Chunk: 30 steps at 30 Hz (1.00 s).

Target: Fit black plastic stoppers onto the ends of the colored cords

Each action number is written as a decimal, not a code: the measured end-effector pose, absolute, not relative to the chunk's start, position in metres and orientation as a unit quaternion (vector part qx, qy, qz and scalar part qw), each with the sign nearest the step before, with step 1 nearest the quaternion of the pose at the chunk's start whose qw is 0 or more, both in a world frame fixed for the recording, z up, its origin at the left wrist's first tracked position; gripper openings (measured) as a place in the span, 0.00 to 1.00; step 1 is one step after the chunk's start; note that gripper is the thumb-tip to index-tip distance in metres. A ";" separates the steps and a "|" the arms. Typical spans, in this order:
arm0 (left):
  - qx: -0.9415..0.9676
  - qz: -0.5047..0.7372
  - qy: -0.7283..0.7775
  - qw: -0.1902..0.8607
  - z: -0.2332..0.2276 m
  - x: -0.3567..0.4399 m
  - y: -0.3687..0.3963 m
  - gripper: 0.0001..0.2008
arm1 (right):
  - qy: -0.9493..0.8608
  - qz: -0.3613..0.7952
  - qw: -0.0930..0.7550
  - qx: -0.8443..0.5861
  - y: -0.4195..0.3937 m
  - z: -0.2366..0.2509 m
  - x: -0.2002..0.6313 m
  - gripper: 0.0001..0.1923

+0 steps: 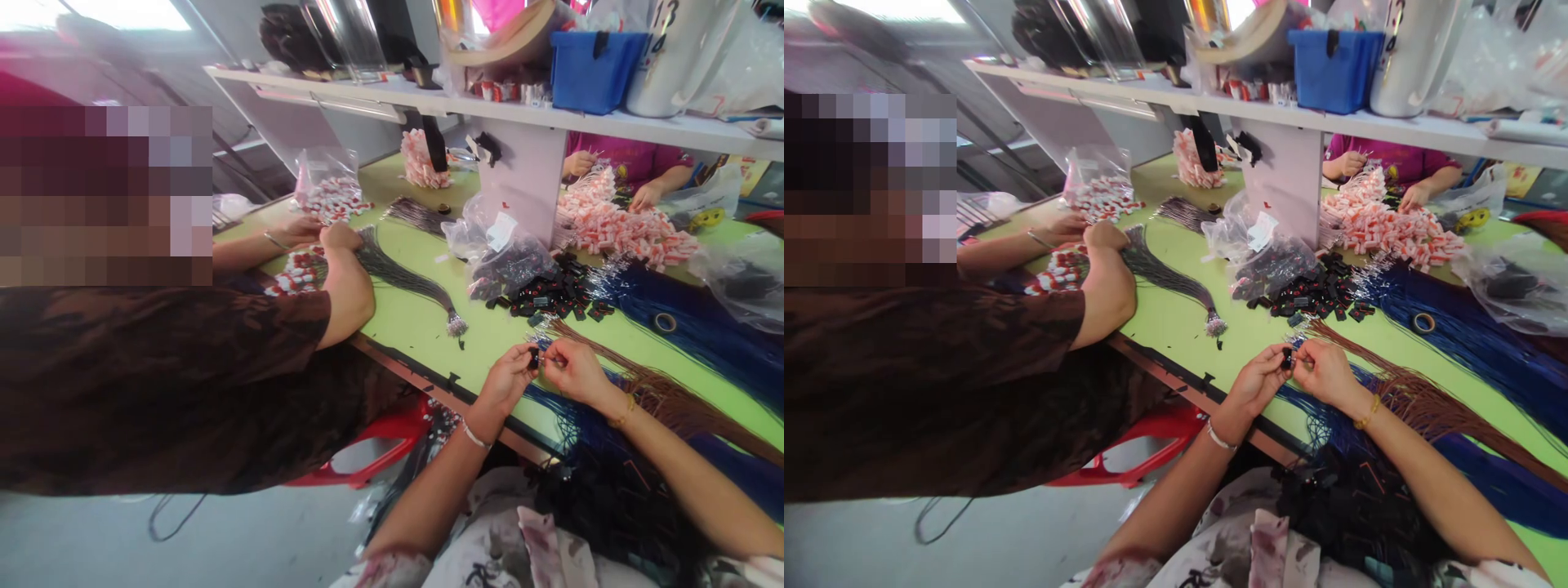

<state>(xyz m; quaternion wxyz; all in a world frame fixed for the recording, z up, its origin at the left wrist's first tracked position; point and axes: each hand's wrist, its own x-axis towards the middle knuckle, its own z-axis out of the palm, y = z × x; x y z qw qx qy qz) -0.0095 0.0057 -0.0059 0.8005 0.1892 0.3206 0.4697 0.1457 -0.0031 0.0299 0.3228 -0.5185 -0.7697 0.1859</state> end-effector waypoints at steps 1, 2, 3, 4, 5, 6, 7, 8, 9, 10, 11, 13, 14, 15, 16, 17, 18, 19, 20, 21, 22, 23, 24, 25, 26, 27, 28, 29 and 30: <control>0.191 0.469 0.321 0.800 -0.006 -0.010 0.006 0.11 | -0.771 0.180 0.322 -0.520 -0.003 0.030 0.145 0.03; 0.194 0.469 0.322 0.799 -0.006 -0.010 0.006 0.11 | -0.771 0.177 0.321 -0.521 -0.004 0.030 0.145 0.03; 0.197 0.470 0.323 0.798 -0.006 -0.010 0.005 0.12 | -0.771 0.177 0.320 -0.522 -0.004 0.030 0.144 0.03; 0.200 0.471 0.324 0.796 -0.006 -0.010 0.005 0.12 | -0.770 0.178 0.319 -0.522 -0.004 0.030 0.144 0.03; 0.203 0.472 0.325 0.794 -0.006 -0.009 0.005 0.13 | -0.770 0.181 0.318 -0.522 -0.005 0.031 0.143 0.03; 0.207 0.473 0.326 0.792 -0.006 -0.009 0.004 0.13 | -0.770 0.184 0.316 -0.523 -0.005 0.031 0.143 0.03; 0.211 0.476 0.327 0.789 -0.006 -0.008 0.003 0.14 | -0.769 0.188 0.313 -0.525 -0.005 0.031 0.142 0.04; 0.215 0.479 0.329 0.785 -0.006 -0.008 0.002 0.15 | -0.768 0.191 0.309 -0.528 -0.005 0.031 0.142 0.05; 0.219 0.482 0.333 0.780 -0.006 -0.007 0.002 0.15 | -0.767 0.193 0.304 -0.531 -0.005 0.030 0.142 0.06; 0.224 0.484 0.338 0.775 -0.006 -0.006 0.001 0.15 | -0.767 0.193 0.300 -0.533 -0.005 0.029 0.142 0.06; 0.226 0.486 0.343 0.772 -0.006 -0.006 0.001 0.15 | -0.771 0.189 0.295 -0.532 -0.005 0.028 0.143 0.07; 0.219 0.485 0.347 0.772 -0.006 -0.005 0.001 0.14 | -0.793 0.160 0.283 -0.515 -0.005 0.026 0.144 0.06; 0.212 0.483 0.346 0.776 -0.006 -0.005 0.001 0.14 | -0.808 0.137 0.274 -0.503 -0.005 0.025 0.145 0.06; 0.204 0.481 0.344 0.780 -0.006 -0.005 0.002 0.13 | -0.822 0.114 0.265 -0.492 -0.005 0.025 0.145 0.05; 0.198 0.479 0.342 0.784 -0.006 -0.005 0.002 0.13 | -0.831 0.096 0.257 -0.484 -0.005 0.025 0.146 0.05; 0.194 0.477 0.341 0.786 -0.006 -0.006 0.003 0.12 | -0.837 0.083 0.250 -0.480 -0.006 0.025 0.147 0.06; 0.191 0.475 0.342 0.788 -0.006 -0.006 0.003 0.12 | -0.839 0.075 0.246 -0.480 -0.006 0.025 0.147 0.06; 0.189 0.472 0.342 0.790 -0.006 -0.006 0.004 0.12 | -0.840 0.071 0.245 -0.480 -0.006 0.026 0.147 0.06; 0.186 0.470 0.341 0.792 -0.006 -0.006 0.004 0.11 | -0.841 0.066 0.244 -0.479 -0.007 0.026 0.148 0.06; 0.183 0.468 0.340 0.795 -0.006 -0.006 0.005 0.11 | -0.843 0.060 0.245 -0.476 -0.007 0.026 0.148 0.06; 0.180 0.465 0.340 0.797 -0.005 -0.006 0.005 0.11 | -0.845 0.054 0.245 -0.471 -0.006 0.026 0.148 0.06; 0.180 0.463 0.340 0.798 -0.005 -0.006 0.005 0.12 | -0.847 0.053 0.247 -0.468 -0.006 0.026 0.148 0.07; 0.182 0.463 0.341 0.797 -0.005 -0.005 0.005 0.12 | -0.846 0.057 0.249 -0.468 -0.006 0.025 0.148 0.06; 0.185 0.465 0.343 0.795 -0.005 -0.005 0.005 0.12 | -0.843 0.067 0.252 -0.471 -0.005 0.024 0.148 0.06; 0.189 0.468 0.345 0.791 -0.006 -0.005 0.005 0.12 | -0.837 0.083 0.257 -0.476 -0.005 0.023 0.148 0.05; 0.193 0.471 0.347 0.787 -0.006 -0.005 0.004 0.12 | -0.830 0.103 0.263 -0.481 -0.004 0.022 0.148 0.05; 0.195 0.473 0.349 0.785 -0.006 -0.005 0.004 0.12 | -0.821 0.126 0.272 -0.487 -0.004 0.021 0.148 0.05; 0.195 0.474 0.351 0.784 -0.006 -0.005 0.004 0.12 | -0.810 0.152 0.283 -0.491 -0.003 0.021 0.148 0.05; 0.192 0.475 0.352 0.784 -0.006 -0.005 0.004 0.12 | -0.799 0.176 0.294 -0.494 -0.003 0.021 0.148 0.05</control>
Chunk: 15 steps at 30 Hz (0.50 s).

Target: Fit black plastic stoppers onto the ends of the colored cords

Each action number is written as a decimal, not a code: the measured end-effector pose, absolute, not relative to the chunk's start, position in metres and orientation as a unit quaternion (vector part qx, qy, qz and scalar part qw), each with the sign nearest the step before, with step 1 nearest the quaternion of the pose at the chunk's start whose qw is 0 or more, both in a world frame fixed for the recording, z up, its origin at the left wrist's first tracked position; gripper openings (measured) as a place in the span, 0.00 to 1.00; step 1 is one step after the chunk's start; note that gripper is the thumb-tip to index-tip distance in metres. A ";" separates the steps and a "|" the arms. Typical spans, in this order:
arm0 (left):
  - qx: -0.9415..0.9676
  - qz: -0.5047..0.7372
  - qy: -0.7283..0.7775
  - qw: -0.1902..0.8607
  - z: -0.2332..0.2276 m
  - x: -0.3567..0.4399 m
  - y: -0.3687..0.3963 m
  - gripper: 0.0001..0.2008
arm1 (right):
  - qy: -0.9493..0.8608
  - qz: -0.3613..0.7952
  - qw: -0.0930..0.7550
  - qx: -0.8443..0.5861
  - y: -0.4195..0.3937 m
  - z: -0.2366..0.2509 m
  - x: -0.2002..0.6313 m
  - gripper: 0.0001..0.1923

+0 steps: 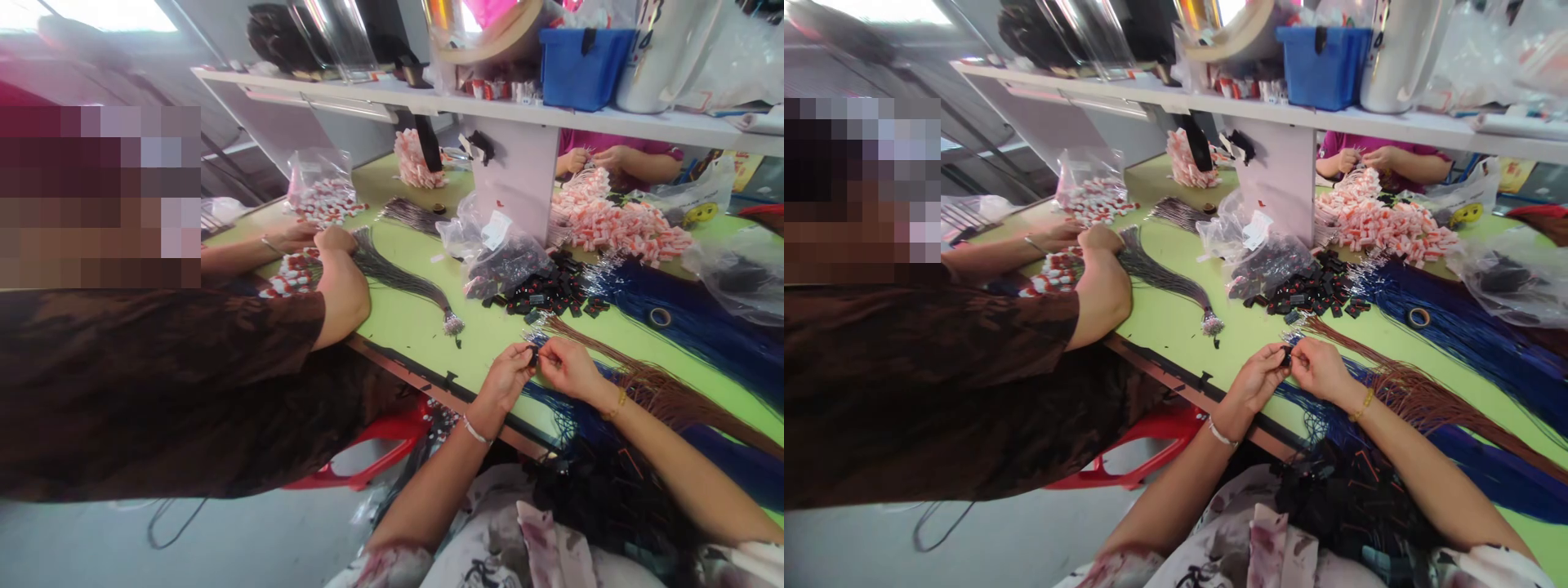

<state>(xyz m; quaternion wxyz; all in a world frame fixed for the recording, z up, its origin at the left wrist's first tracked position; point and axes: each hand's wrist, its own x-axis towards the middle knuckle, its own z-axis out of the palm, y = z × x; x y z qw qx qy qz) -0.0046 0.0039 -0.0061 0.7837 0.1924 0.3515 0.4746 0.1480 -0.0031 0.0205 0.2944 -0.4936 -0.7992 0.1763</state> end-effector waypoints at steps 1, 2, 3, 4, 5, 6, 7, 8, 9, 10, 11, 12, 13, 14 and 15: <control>0.190 0.475 0.352 0.784 -0.006 -0.004 0.004 0.12 | -0.790 0.194 0.304 -0.496 -0.003 0.021 0.148 0.05; 0.189 0.474 0.352 0.785 -0.006 -0.004 0.004 0.12 | -0.785 0.202 0.309 -0.497 -0.003 0.021 0.147 0.05; 0.191 0.473 0.351 0.785 -0.006 -0.004 0.004 0.12 | -0.787 0.199 0.309 -0.496 -0.003 0.022 0.147 0.05; 0.194 0.473 0.351 0.785 -0.006 -0.004 0.003 0.12 | -0.792 0.190 0.304 -0.494 -0.003 0.023 0.146 0.05; 0.197 0.473 0.351 0.784 -0.006 -0.003 0.003 0.12 | -0.800 0.179 0.296 -0.491 -0.003 0.024 0.146 0.04; 0.201 0.473 0.351 0.783 -0.006 -0.003 0.003 0.13 | -0.804 0.173 0.289 -0.489 -0.003 0.025 0.146 0.04; 0.203 0.475 0.351 0.781 -0.006 -0.003 0.003 0.13 | -0.804 0.175 0.286 -0.491 -0.003 0.025 0.146 0.05; 0.203 0.478 0.352 0.778 -0.006 -0.002 0.003 0.13 | -0.800 0.182 0.286 -0.495 -0.003 0.026 0.146 0.05; 0.201 0.482 0.353 0.776 -0.006 -0.002 0.003 0.13 | -0.794 0.192 0.288 -0.499 -0.003 0.027 0.147 0.05; 0.199 0.483 0.355 0.775 -0.006 -0.002 0.003 0.13 | -0.789 0.200 0.291 -0.502 -0.003 0.027 0.148 0.05; 0.198 0.485 0.356 0.774 -0.006 -0.002 0.003 0.12 | -0.786 0.205 0.293 -0.504 -0.003 0.027 0.148 0.05; 0.198 0.486 0.358 0.772 -0.006 -0.001 0.003 0.12 | -0.786 0.207 0.294 -0.503 -0.004 0.027 0.148 0.05; 0.200 0.488 0.360 0.770 -0.006 -0.001 0.003 0.13 | -0.786 0.206 0.294 -0.504 -0.005 0.027 0.148 0.05; 0.205 0.489 0.363 0.766 -0.006 -0.001 0.002 0.13 | -0.786 0.204 0.293 -0.505 -0.006 0.026 0.147 0.05; 0.210 0.491 0.366 0.762 -0.006 0.000 0.002 0.13 | -0.785 0.203 0.292 -0.508 -0.006 0.025 0.146 0.05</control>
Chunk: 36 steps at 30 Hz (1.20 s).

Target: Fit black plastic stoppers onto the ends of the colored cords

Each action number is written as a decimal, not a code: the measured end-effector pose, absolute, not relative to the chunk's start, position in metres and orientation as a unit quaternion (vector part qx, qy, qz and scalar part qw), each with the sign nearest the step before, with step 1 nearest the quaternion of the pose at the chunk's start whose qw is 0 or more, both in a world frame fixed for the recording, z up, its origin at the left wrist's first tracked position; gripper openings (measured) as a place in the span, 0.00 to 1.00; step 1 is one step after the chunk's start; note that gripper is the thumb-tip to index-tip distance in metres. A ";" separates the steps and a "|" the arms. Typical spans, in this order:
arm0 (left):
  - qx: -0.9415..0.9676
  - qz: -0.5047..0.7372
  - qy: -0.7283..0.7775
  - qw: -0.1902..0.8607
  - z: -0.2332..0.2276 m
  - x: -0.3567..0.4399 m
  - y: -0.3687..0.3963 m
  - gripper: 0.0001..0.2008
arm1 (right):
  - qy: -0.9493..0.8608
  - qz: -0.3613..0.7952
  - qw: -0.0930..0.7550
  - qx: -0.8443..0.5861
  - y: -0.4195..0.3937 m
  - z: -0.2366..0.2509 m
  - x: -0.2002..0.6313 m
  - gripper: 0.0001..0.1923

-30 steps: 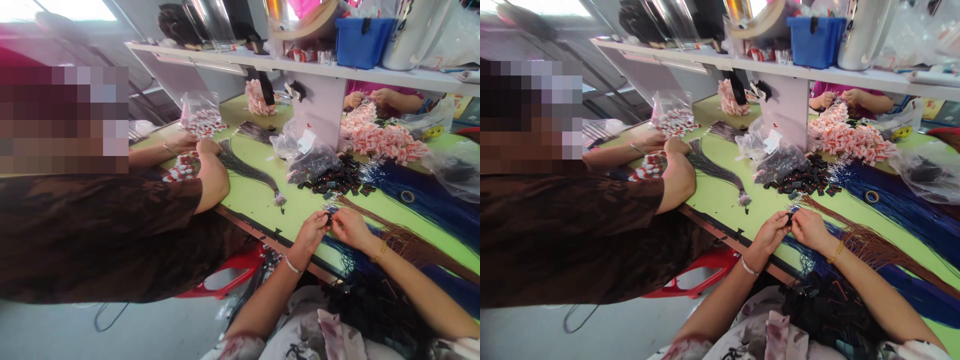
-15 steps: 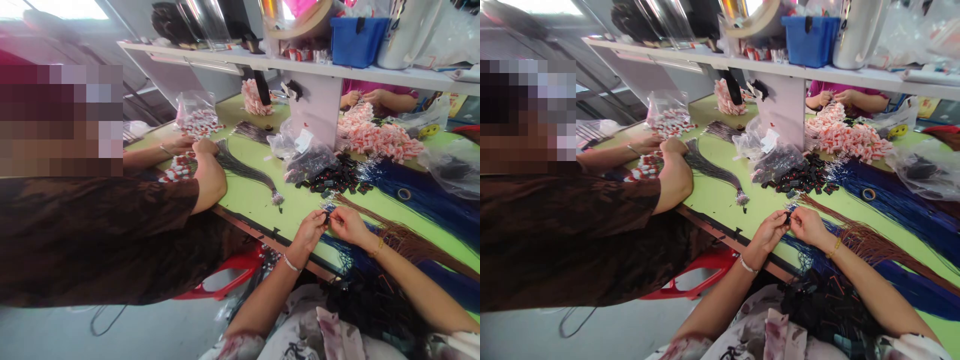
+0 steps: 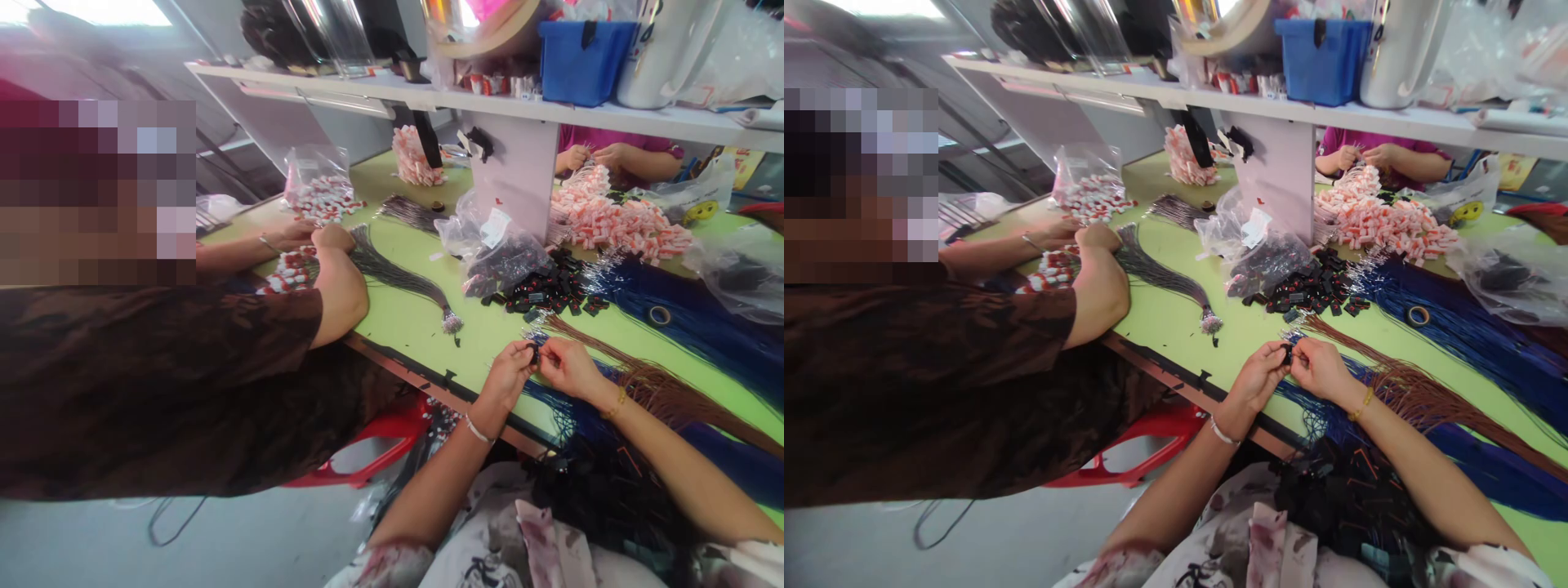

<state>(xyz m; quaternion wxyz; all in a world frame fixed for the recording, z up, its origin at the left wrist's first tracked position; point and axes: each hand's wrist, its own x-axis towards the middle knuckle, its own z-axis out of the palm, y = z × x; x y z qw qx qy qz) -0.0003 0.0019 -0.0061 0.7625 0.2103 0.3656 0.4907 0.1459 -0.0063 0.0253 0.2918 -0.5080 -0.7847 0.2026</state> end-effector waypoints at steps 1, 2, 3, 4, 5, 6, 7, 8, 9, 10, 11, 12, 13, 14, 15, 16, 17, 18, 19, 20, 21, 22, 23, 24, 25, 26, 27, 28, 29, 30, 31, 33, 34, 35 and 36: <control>0.217 0.492 0.369 0.759 -0.006 0.000 0.001 0.14 | -0.783 0.203 0.291 -0.511 -0.007 0.025 0.145 0.06; 0.222 0.493 0.371 0.755 -0.006 0.000 0.001 0.14 | -0.782 0.208 0.290 -0.510 -0.006 0.024 0.146 0.06; 0.227 0.492 0.374 0.753 -0.006 0.001 0.001 0.15 | -0.781 0.218 0.290 -0.508 -0.005 0.024 0.147 0.06; 0.230 0.491 0.376 0.751 -0.006 0.001 0.000 0.15 | -0.779 0.231 0.291 -0.505 -0.003 0.024 0.150 0.06; 0.233 0.489 0.378 0.751 -0.005 0.001 0.000 0.15 | -0.776 0.240 0.292 -0.505 0.001 0.025 0.155 0.07; 0.235 0.487 0.380 0.751 -0.005 0.001 0.000 0.15 | -0.770 0.240 0.292 -0.513 0.006 0.025 0.161 0.07; 0.236 0.485 0.381 0.751 -0.005 0.001 0.001 0.15 | -0.762 0.230 0.287 -0.533 0.012 0.026 0.169 0.08; 0.237 0.483 0.381 0.752 -0.004 0.002 0.001 0.15 | -0.749 0.201 0.277 -0.567 0.018 0.027 0.177 0.08; 0.236 0.482 0.380 0.754 -0.004 0.003 0.001 0.14 | -0.733 0.163 0.251 -0.611 0.024 0.027 0.186 0.06; 0.234 0.481 0.378 0.755 -0.004 0.003 0.002 0.14 | -0.713 0.129 0.211 -0.656 0.030 0.026 0.194 0.04; 0.231 0.481 0.377 0.757 -0.004 0.004 0.002 0.14 | -0.698 0.113 0.176 -0.685 0.035 0.025 0.202 0.03; 0.228 0.481 0.377 0.758 -0.004 0.005 0.003 0.14 | -0.692 0.113 0.149 -0.697 0.039 0.024 0.208 0.03; 0.225 0.480 0.378 0.759 -0.004 0.005 0.003 0.14 | -0.689 0.120 0.132 -0.702 0.042 0.022 0.212 0.04; 0.222 0.479 0.379 0.760 -0.004 0.006 0.003 0.14 | -0.691 0.132 0.126 -0.699 0.044 0.021 0.215 0.05; 0.221 0.479 0.379 0.760 -0.004 0.006 0.003 0.14 | -0.695 0.144 0.125 -0.693 0.044 0.020 0.217 0.06; 0.220 0.479 0.378 0.761 -0.003 0.006 0.003 0.14 | -0.697 0.150 0.126 -0.689 0.044 0.020 0.218 0.07; 0.220 0.479 0.376 0.762 -0.003 0.006 0.003 0.14 | -0.698 0.147 0.127 -0.689 0.044 0.021 0.219 0.07; 0.220 0.479 0.374 0.763 -0.003 0.005 0.003 0.14 | -0.699 0.136 0.127 -0.691 0.043 0.022 0.219 0.07; 0.220 0.479 0.373 0.764 -0.003 0.005 0.003 0.14 | -0.698 0.120 0.128 -0.694 0.042 0.024 0.218 0.07; 0.220 0.478 0.372 0.765 -0.003 0.005 0.003 0.14 | -0.698 0.105 0.132 -0.696 0.042 0.026 0.217 0.06; 0.220 0.478 0.371 0.765 -0.002 0.005 0.002 0.14 | -0.699 0.095 0.142 -0.695 0.041 0.029 0.215 0.06; 0.220 0.479 0.370 0.765 -0.002 0.005 0.002 0.13 | -0.703 0.096 0.157 -0.687 0.041 0.032 0.211 0.06; 0.220 0.479 0.370 0.765 -0.002 0.005 0.002 0.13 | -0.709 0.110 0.179 -0.673 0.041 0.035 0.207 0.05; 0.219 0.480 0.369 0.765 -0.002 0.005 0.002 0.14 | -0.717 0.132 0.206 -0.652 0.042 0.038 0.202 0.06; 0.219 0.481 0.368 0.765 -0.003 0.005 0.002 0.14 | -0.725 0.158 0.236 -0.628 0.042 0.041 0.196 0.06; 0.218 0.482 0.366 0.766 -0.003 0.005 0.002 0.14 | -0.730 0.183 0.265 -0.603 0.043 0.043 0.190 0.06; 0.217 0.483 0.364 0.766 -0.003 0.005 0.002 0.14 | -0.731 0.206 0.293 -0.581 0.043 0.044 0.184 0.07; 0.217 0.484 0.361 0.767 -0.004 0.005 0.002 0.14 | -0.731 0.227 0.315 -0.562 0.043 0.045 0.178 0.07; 0.218 0.484 0.358 0.768 -0.004 0.005 0.002 0.14 | -0.727 0.247 0.330 -0.549 0.042 0.045 0.173 0.07; 0.218 0.485 0.354 0.769 -0.005 0.004 0.001 0.14 | -0.722 0.265 0.341 -0.541 0.041 0.044 0.169 0.06; 0.218 0.485 0.351 0.770 -0.005 0.004 0.001 0.13 | -0.715 0.281 0.348 -0.537 0.039 0.043 0.166 0.06; 0.217 0.488 0.345 0.772 -0.006 0.004 0.001 0.13 | -0.703 0.309 0.352 -0.535 0.033 0.037 0.164 0.05; 0.215 0.490 0.342 0.772 -0.006 0.004 0.001 0.13 | -0.699 0.318 0.351 -0.536 0.029 0.034 0.164 0.05; 0.214 0.492 0.339 0.773 -0.006 0.004 0.002 0.12 | -0.697 0.321 0.348 -0.538 0.025 0.031 0.165 0.05; 0.211 0.493 0.337 0.774 -0.006 0.004 0.002 0.12 | -0.698 0.318 0.344 -0.541 0.020 0.029 0.165 0.05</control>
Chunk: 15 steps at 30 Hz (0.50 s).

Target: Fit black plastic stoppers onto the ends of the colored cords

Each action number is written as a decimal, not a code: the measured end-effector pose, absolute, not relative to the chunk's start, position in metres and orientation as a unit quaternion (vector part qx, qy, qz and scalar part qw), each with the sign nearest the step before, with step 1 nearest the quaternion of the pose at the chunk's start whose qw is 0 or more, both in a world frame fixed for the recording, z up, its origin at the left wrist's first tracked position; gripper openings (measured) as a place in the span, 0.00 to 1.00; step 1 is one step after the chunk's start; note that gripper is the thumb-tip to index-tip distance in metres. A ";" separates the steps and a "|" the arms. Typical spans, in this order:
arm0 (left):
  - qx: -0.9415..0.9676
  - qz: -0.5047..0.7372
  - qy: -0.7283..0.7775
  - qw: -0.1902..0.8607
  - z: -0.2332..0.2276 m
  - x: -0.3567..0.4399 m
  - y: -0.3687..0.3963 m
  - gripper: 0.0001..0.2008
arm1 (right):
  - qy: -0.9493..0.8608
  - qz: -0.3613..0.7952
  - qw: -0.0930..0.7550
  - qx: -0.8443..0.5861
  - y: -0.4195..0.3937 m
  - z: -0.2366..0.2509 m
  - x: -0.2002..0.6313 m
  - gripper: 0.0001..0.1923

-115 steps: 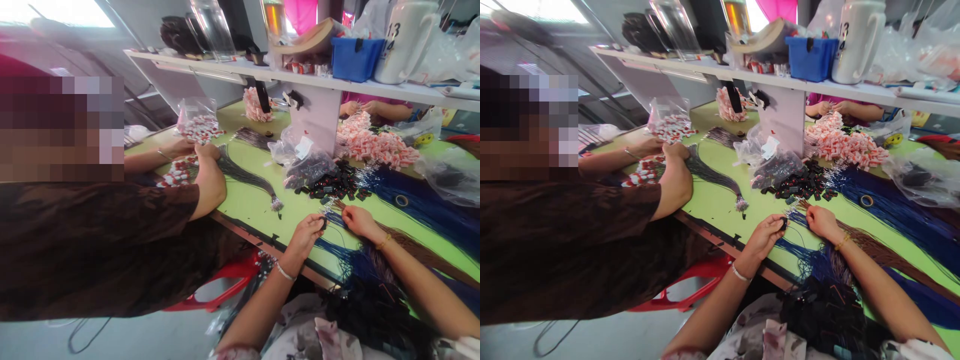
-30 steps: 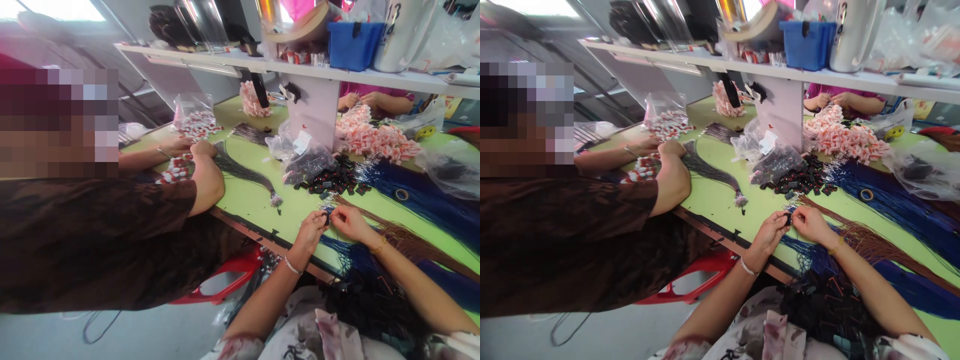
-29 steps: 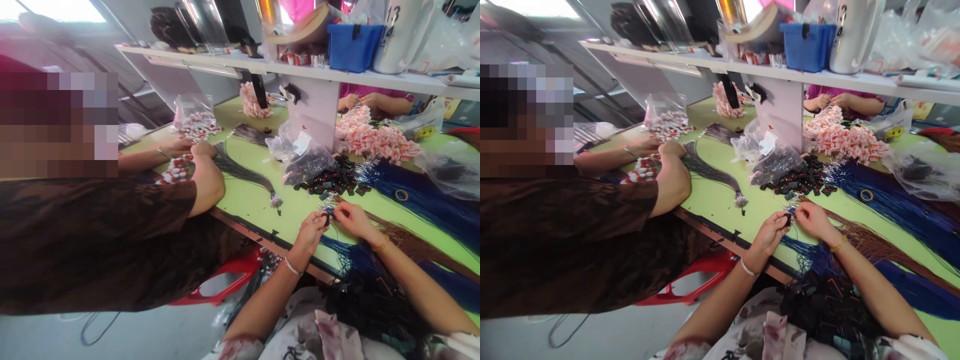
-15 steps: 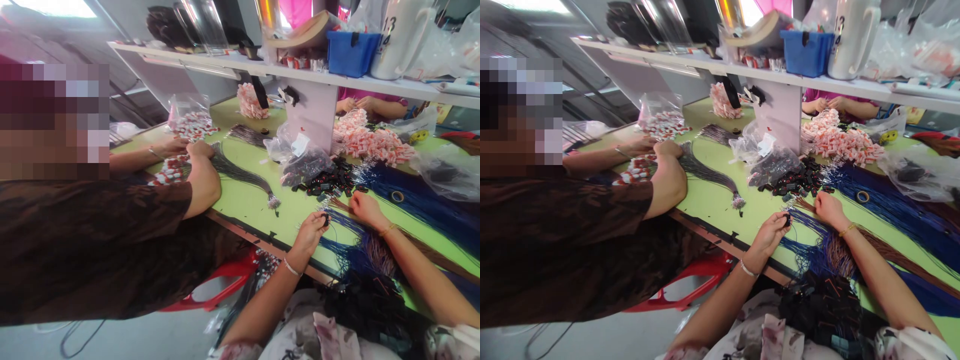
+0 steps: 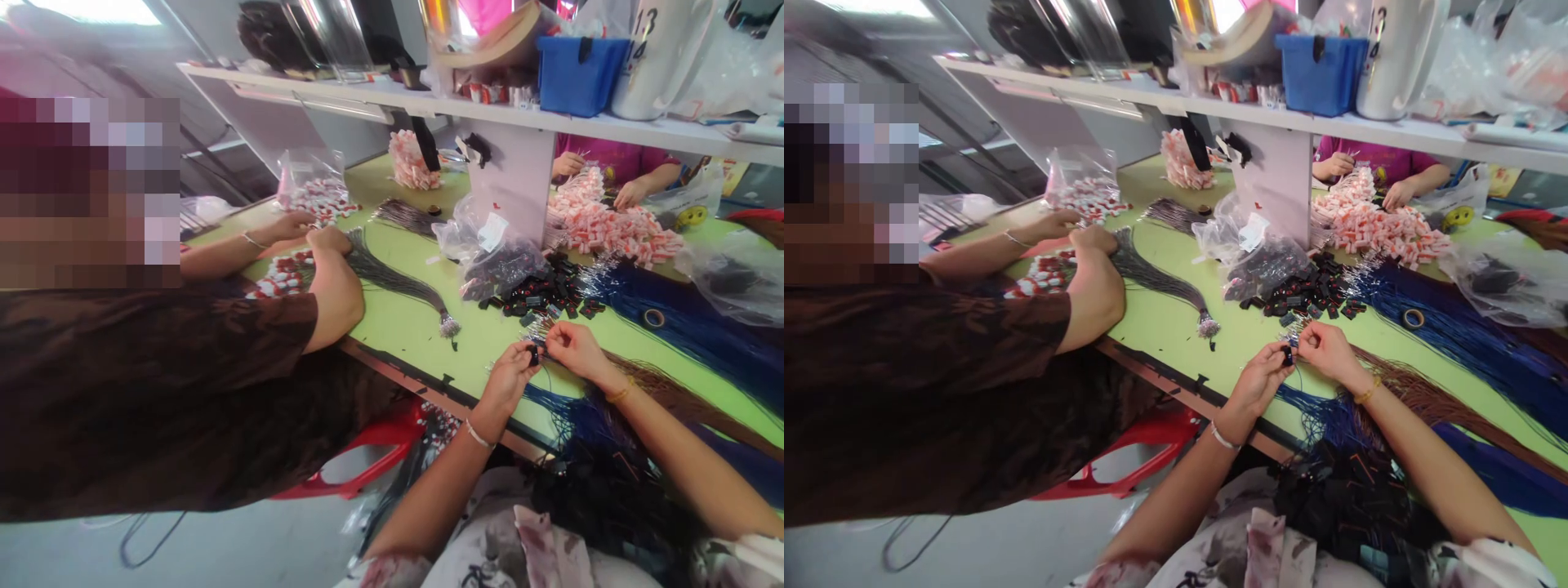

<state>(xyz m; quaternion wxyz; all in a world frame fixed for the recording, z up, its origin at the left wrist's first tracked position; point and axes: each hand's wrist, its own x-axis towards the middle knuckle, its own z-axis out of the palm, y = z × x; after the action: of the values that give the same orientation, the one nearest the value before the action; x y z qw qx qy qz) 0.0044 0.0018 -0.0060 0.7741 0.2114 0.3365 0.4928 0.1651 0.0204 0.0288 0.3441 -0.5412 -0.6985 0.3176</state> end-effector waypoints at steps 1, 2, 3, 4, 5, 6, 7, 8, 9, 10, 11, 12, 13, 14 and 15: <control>0.209 0.493 0.334 0.776 -0.006 0.005 0.002 0.11 | -0.702 0.308 0.339 -0.546 0.017 0.027 0.166 0.05; 0.207 0.493 0.333 0.777 -0.006 0.005 0.002 0.11 | -0.706 0.293 0.334 -0.551 0.013 0.026 0.166 0.05; 0.206 0.491 0.331 0.779 -0.007 0.005 0.003 0.11 | -0.712 0.277 0.329 -0.555 0.010 0.026 0.165 0.05; 0.205 0.489 0.330 0.781 -0.007 0.005 0.003 0.11 | -0.718 0.262 0.324 -0.557 0.008 0.026 0.165 0.05; 0.206 0.488 0.329 0.782 -0.007 0.005 0.003 0.11 | -0.725 0.248 0.320 -0.557 0.006 0.028 0.164 0.05; 0.208 0.486 0.327 0.783 -0.008 0.005 0.003 0.11 | -0.731 0.236 0.318 -0.556 0.004 0.029 0.163 0.06; 0.209 0.486 0.326 0.783 -0.008 0.004 0.003 0.10 | -0.737 0.227 0.316 -0.553 0.003 0.030 0.162 0.06; 0.210 0.485 0.326 0.784 -0.008 0.004 0.003 0.10 | -0.741 0.220 0.315 -0.551 0.003 0.031 0.161 0.06; 0.211 0.485 0.326 0.784 -0.008 0.004 0.003 0.10 | -0.744 0.213 0.315 -0.549 0.003 0.032 0.160 0.06; 0.212 0.485 0.326 0.784 -0.009 0.003 0.003 0.10 | -0.747 0.206 0.315 -0.548 0.002 0.032 0.160 0.06; 0.212 0.484 0.328 0.783 -0.009 0.003 0.003 0.10 | -0.750 0.201 0.315 -0.546 0.002 0.032 0.159 0.06; 0.212 0.484 0.330 0.783 -0.009 0.003 0.003 0.10 | -0.754 0.197 0.314 -0.543 0.002 0.032 0.160 0.05; 0.212 0.483 0.331 0.782 -0.009 0.003 0.003 0.11 | -0.758 0.193 0.313 -0.539 0.002 0.031 0.160 0.05; 0.212 0.483 0.333 0.782 -0.009 0.002 0.003 0.11 | -0.762 0.189 0.312 -0.534 0.002 0.031 0.160 0.05; 0.213 0.483 0.334 0.781 -0.008 0.002 0.003 0.11 | -0.767 0.185 0.311 -0.530 0.001 0.030 0.160 0.05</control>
<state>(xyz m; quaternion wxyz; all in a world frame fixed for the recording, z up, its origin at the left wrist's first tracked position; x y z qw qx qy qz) 0.0024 0.0031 -0.0084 0.7811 0.2126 0.3336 0.4831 0.1602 0.0013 0.0305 0.3107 -0.5300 -0.7669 0.1854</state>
